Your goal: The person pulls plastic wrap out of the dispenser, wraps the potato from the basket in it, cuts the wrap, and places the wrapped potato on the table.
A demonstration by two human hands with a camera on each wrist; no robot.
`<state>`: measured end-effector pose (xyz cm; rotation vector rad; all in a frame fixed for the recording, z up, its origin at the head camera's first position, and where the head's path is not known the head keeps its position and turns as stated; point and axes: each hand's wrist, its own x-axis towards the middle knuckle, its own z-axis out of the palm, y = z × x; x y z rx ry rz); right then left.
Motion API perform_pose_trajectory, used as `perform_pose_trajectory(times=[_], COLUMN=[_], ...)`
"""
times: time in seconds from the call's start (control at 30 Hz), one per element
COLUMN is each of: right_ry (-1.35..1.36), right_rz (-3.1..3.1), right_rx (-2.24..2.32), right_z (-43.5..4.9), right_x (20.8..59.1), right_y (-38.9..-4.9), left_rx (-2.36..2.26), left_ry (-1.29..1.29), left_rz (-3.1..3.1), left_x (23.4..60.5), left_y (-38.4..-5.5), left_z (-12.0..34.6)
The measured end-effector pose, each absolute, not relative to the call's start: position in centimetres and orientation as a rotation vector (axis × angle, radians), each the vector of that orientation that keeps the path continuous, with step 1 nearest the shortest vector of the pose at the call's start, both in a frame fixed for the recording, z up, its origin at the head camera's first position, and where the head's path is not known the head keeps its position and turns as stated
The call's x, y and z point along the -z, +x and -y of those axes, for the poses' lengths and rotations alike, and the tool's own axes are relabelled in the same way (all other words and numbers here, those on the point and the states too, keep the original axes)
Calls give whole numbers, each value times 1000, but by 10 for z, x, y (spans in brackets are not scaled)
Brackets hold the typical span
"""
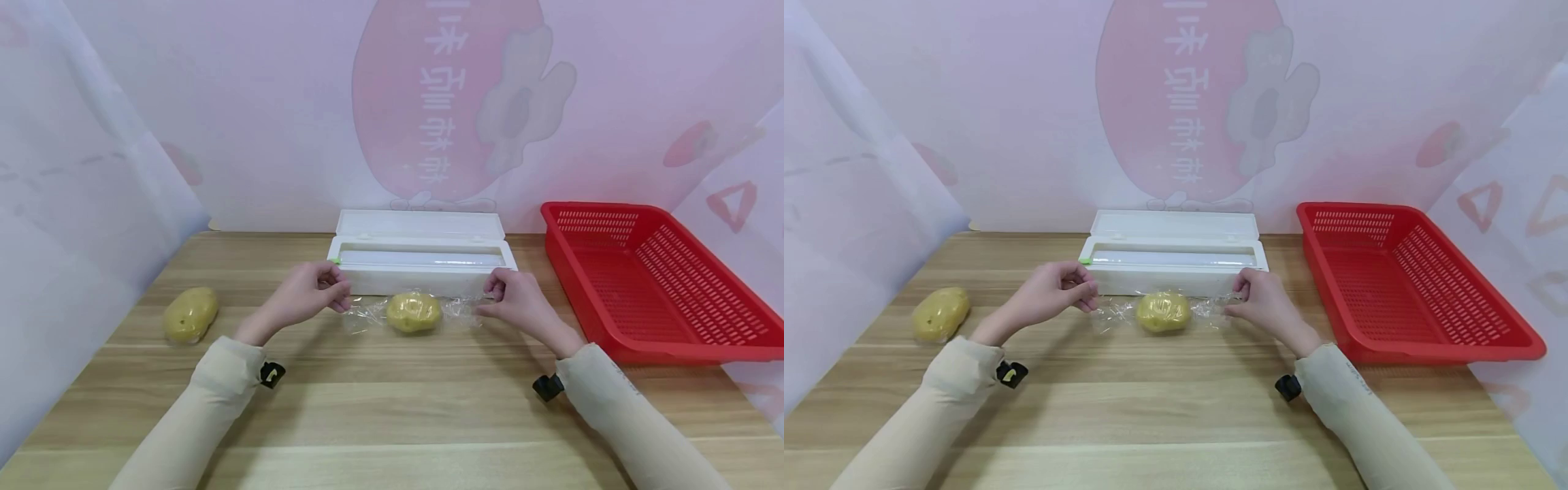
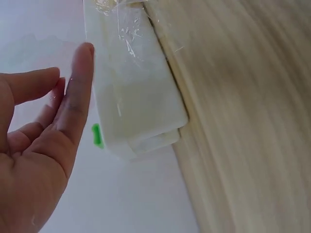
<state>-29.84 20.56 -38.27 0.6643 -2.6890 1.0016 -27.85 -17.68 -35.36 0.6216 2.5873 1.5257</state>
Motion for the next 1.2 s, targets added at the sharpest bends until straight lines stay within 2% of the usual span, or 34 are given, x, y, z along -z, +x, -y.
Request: perform_pose_trajectory(times=[0.2, 0.6, 0.8, 1.2], right_ry=[721, 990, 948, 983], right_rz=[2680, 2620, 2718, 2752], right_rx=[-1027, -983, -981, -970], right_z=[-202, -207, -212, -219], right_x=[389, 395, 396, 397], right_y=[-297, -286, -287, -288], left_rx=[-1547, -1168, -1072, -871], left_ry=[600, 981, 997, 1250], left_rz=[-2557, -2606, -2594, -2722], left_x=[360, 362, 366, 372], left_y=[-272, -250, -252, -255], left_z=[179, 180, 180, 161])
